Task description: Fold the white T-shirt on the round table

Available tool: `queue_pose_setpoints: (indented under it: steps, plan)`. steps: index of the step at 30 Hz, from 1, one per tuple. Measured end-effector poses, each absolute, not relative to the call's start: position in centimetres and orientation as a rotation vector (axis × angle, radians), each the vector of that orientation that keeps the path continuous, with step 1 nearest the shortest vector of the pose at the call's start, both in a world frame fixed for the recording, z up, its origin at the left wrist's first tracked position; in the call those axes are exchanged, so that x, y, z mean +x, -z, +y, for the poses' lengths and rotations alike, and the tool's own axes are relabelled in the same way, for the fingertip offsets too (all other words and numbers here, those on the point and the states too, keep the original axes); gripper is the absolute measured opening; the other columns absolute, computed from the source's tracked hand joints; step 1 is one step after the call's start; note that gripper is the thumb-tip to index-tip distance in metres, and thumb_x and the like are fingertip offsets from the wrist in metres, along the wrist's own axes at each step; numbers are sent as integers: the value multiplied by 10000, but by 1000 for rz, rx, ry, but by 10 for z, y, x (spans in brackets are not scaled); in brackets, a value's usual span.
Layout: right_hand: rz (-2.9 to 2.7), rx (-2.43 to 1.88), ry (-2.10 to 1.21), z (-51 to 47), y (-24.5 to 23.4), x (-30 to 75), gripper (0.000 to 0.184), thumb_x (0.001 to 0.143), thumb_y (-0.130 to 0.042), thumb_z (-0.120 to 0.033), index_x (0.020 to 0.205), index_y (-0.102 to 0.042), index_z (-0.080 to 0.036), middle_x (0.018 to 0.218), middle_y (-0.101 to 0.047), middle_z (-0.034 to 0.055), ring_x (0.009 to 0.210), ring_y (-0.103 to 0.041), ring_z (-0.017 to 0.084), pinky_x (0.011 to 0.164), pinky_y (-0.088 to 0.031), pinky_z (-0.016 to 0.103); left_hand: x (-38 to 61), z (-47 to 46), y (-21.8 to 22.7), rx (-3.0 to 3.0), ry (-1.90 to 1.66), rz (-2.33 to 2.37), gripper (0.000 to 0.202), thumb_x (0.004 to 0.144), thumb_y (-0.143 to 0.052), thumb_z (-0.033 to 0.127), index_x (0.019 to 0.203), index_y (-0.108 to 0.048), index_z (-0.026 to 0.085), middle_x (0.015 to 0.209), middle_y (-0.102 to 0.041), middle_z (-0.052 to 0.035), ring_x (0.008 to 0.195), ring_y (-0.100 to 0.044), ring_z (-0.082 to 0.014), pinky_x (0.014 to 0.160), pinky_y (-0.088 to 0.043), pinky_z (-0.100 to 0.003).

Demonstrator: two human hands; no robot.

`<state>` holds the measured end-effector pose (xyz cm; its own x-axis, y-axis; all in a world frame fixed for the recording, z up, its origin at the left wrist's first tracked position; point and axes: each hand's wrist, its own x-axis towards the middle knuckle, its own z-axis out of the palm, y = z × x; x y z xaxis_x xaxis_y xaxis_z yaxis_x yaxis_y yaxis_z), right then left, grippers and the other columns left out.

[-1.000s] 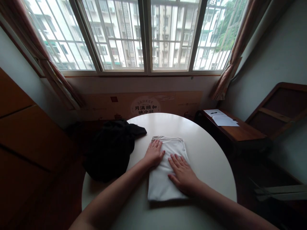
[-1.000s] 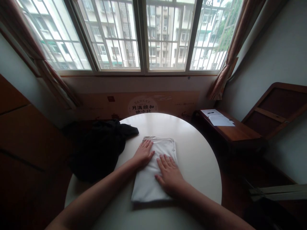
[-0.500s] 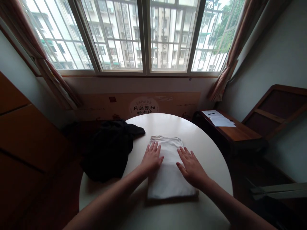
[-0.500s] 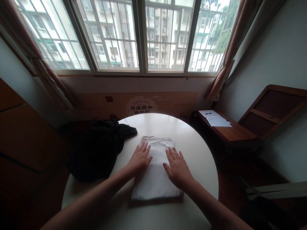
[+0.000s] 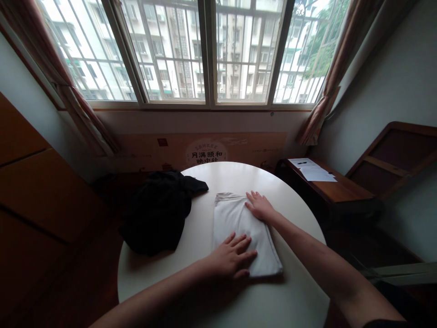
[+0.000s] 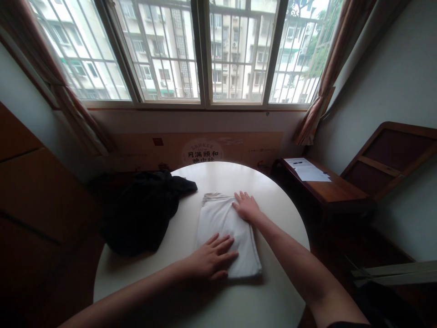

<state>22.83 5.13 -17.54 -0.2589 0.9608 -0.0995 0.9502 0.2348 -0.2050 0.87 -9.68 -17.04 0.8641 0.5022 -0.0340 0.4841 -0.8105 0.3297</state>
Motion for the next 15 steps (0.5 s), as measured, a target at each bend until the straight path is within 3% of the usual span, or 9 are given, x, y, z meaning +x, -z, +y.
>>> queue_pose_setpoints:
  steps: [5,8,11,13,15]
  plan:
    - [-2328,-1747,-167,18,157,237,634,1048,-370,-401,1624,-272,-155,1683,-222,142,1567,-157,321,1258,-127,536,-8,-105,147,2688,-224,836,417,1024,-450,389,1392,-605,268,1504,-552,-102,1408,-491,-296,1214,-305,-549]
    - [-2406,-1481,-303,-42,157,235,663,993,-469,-357,1606,-323,-149,1661,-287,132,1561,-197,294,1265,-174,514,-20,-112,126,2652,-207,982,393,953,-579,353,1323,-659,248,1422,-623,-104,1325,-564,-310,1149,-417,-519]
    - [-2532,-1315,-524,-103,163,227,715,942,-548,-344,1604,-335,-176,1663,-280,108,1560,-198,298,1268,-190,519,-25,-122,114,2562,-36,1188,670,861,-703,461,1457,-559,192,1579,-436,-180,1457,-391,-413,1153,-383,-608]
    - [-2578,-1290,-606,-130,168,220,786,918,-581,-349,1621,-281,-169,1679,-218,105,1569,-145,312,1273,-160,540,-22,-129,115,2483,86,1260,818,885,-658,525,1567,-403,152,1651,-258,-200,1525,-233,-427,1184,-301,-651]
    - [-2587,-1315,-657,-143,172,212,855,896,-612,-371,1631,-229,-159,1687,-150,109,1573,-92,330,1273,-133,563,-17,-135,122,2438,166,1256,882,907,-617,543,1610,-286,127,1666,-167,-196,1547,-141,-409,1217,-229,-642]
